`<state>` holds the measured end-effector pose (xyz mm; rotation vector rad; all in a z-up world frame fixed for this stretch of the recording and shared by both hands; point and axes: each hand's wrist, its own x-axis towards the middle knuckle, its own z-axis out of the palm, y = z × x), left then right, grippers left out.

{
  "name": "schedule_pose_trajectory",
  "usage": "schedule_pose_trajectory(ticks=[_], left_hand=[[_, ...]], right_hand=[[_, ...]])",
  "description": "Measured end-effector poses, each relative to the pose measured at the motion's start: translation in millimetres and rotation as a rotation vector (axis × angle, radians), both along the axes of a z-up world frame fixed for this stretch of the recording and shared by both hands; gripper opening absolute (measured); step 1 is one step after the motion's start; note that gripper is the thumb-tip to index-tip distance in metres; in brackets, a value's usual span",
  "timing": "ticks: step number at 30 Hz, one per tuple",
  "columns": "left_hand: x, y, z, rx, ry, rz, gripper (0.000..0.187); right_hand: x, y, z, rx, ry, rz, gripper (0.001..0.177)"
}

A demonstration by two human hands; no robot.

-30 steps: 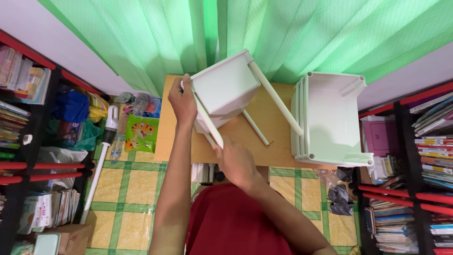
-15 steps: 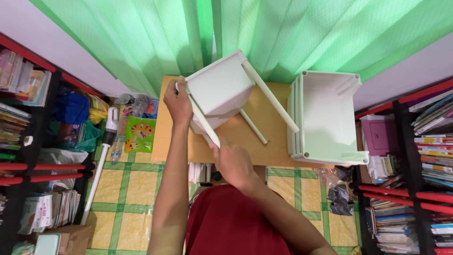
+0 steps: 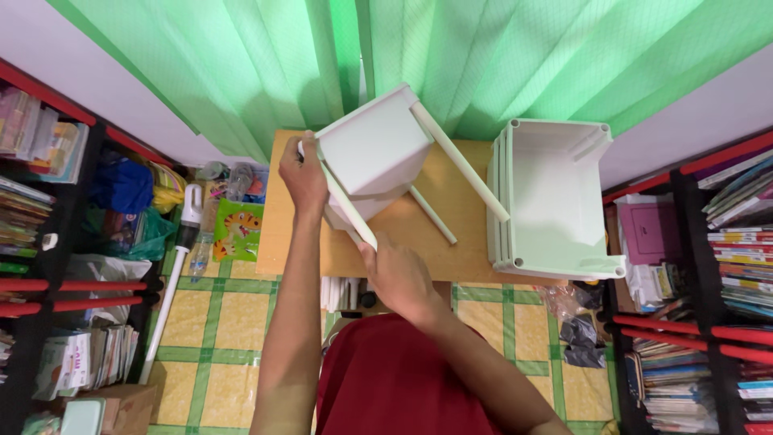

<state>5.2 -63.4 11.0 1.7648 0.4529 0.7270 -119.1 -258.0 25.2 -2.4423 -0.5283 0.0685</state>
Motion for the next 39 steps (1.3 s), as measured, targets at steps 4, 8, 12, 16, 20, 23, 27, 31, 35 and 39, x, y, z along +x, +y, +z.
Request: schedule_pose_trajectory(ticks=[4, 8, 12, 16, 20, 23, 27, 31, 35, 39], left_hand=[[1, -1, -1, -0.009, 0.018, -0.002, 0.032], [0, -2, 0, -0.011, 0.005, 0.002, 0.031], [-1, -11, 2, -0.016, 0.011, 0.005, 0.032], [-5, -9, 3, -0.049, 0.026, 0.012, 0.033], [-7, -7, 0, -0.023, -0.005, 0.001, 0.030], [-5, -6, -2, 0.000, -0.020, 0.006, 0.031], [4, -17, -4, 0.002, -0.042, 0.018, 0.031], [-4, -21, -8, -0.026, 0.002, 0.002, 0.033], [-2, -20, -5, -0.023, 0.024, 0.042, 0.031], [1, -16, -3, 0.005, -0.028, 0.043, 0.031]], right_hand=[[19, -14, 7, 0.803, 1.158, 0.108, 0.038], [31, -21, 8, 1.282, 1.569, 0.263, 0.041], [15, -16, 13, 0.364, 0.770, 0.006, 0.045], [16, -15, 14, 0.744, 1.171, 0.084, 0.029], [35, -26, -5, 1.198, 1.614, 0.195, 0.034], [37, -25, -25, 1.256, 1.667, 0.258, 0.041], [21, -25, -35, 0.371, 0.287, 0.110, 0.042], [11, -29, -26, 0.664, 0.877, 0.102, 0.030], [39, -35, -10, 1.097, 1.496, 0.180, 0.036], [43, -32, -8, 1.335, 1.635, 0.308, 0.041]])
